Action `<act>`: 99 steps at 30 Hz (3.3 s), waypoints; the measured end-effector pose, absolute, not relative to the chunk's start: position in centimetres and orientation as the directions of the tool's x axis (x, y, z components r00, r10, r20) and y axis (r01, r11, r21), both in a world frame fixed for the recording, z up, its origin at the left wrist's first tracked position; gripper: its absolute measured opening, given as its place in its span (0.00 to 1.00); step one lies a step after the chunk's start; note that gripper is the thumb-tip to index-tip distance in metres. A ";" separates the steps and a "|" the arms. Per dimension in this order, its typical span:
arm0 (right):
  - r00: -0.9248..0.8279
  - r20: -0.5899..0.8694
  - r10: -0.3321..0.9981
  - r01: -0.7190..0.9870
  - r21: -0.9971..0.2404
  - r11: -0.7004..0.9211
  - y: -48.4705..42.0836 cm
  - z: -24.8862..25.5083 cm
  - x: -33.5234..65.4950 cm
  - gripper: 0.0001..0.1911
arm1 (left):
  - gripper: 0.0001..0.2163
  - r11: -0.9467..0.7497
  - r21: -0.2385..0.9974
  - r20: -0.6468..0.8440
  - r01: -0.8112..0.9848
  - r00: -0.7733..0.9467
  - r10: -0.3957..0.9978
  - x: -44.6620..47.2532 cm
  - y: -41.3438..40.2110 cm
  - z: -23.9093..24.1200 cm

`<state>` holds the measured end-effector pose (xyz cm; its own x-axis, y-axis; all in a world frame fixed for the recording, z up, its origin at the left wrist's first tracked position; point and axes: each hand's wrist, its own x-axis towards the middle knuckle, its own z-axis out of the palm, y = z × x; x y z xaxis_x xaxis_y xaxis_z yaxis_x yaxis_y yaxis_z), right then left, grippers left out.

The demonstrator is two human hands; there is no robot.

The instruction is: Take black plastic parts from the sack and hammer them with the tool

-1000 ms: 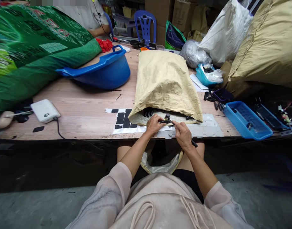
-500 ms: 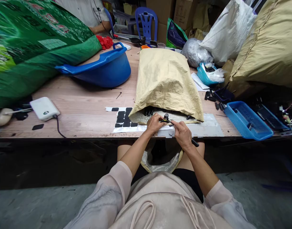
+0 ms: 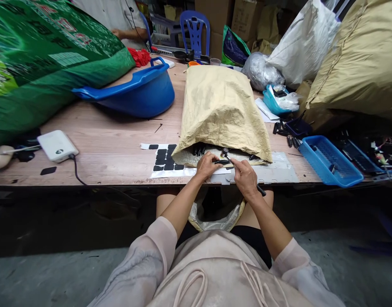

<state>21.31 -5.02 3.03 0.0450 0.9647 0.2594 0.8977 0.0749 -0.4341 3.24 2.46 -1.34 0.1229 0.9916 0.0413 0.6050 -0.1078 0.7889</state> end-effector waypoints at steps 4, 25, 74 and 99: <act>0.084 0.324 0.942 0.835 -0.539 0.111 -4.4 3.1 22.2 0.21 | 0.09 -0.160 0.807 0.063 0.569 0.187 0.980 2.6 2.7 -1.8; 0.051 0.340 0.939 0.839 -0.525 0.144 -5.4 3.1 21.2 0.21 | 0.07 -0.159 0.821 0.088 0.548 0.154 0.984 2.8 2.4 -2.0; -0.066 0.387 0.920 0.952 -0.251 0.174 -2.4 -0.6 30.0 0.16 | 0.10 -0.191 0.776 0.107 0.601 0.173 0.979 2.8 2.1 -1.7; -0.038 0.422 0.906 0.948 -0.271 0.166 -2.6 -2.1 29.6 0.17 | 0.11 -0.173 0.673 -0.202 0.719 0.404 0.892 5.5 -12.6 -6.6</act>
